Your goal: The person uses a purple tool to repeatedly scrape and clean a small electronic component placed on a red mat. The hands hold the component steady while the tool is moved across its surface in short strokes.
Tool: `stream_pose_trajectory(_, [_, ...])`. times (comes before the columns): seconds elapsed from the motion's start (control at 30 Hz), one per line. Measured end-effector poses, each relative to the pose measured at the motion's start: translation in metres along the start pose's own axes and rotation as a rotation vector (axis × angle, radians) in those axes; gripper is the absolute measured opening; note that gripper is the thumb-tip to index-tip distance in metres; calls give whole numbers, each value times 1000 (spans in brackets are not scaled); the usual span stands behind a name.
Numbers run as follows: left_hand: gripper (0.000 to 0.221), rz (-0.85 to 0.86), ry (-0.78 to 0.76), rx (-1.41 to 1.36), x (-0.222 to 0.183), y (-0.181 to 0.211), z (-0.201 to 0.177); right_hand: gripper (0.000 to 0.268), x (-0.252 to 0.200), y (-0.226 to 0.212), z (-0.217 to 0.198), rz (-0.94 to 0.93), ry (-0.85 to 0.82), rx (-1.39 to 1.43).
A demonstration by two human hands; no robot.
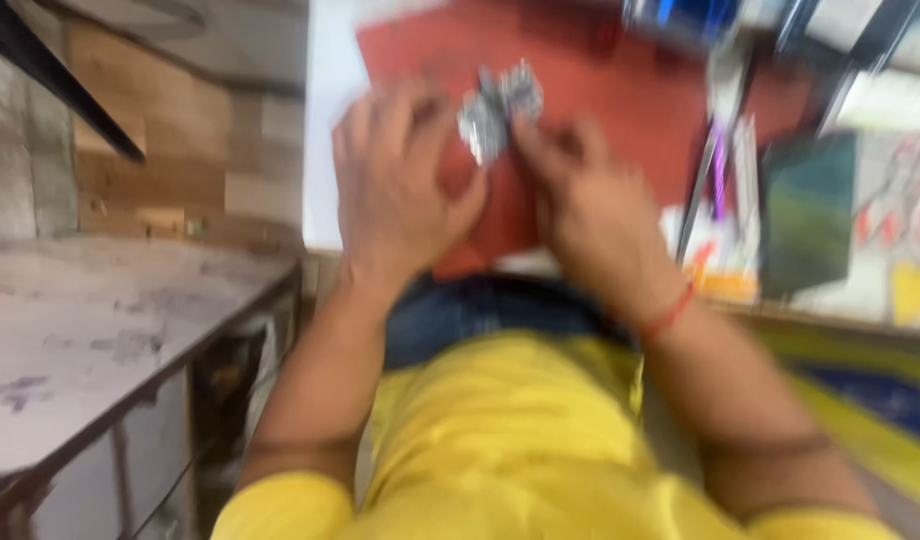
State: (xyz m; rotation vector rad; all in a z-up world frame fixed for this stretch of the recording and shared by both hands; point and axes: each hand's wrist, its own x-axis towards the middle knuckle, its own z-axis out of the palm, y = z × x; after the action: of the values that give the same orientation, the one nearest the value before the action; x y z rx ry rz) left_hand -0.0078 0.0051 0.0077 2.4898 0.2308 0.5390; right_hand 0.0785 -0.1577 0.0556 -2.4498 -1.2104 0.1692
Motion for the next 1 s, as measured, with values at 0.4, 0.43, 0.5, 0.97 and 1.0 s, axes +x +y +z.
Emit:
stream_pose_trajectory(0.4, [46, 2, 1, -12, -16, -9, 14, 53, -37, 34, 19, -65, -128, 63])
stream_pose_trajectory(0.43, [46, 13, 18, -6, -13, -9, 14, 49, -31, 38, 17, -10, -100, 38])
stream_pose_trajectory(0.5, [47, 12, 14, -9, -10, -9, 13, 43, -27, 41, 15, 98, -54, -2])
stream_pose_trajectory(0.97, [48, -23, 58, -32, 0, 3, 5, 62, -26, 54, 18, 117, -168, 6])
stream_pose_trajectory(1.0, [48, -33, 43, -37, -4, 5, 5, 62, -30, 53, 20, 137, -159, 9])
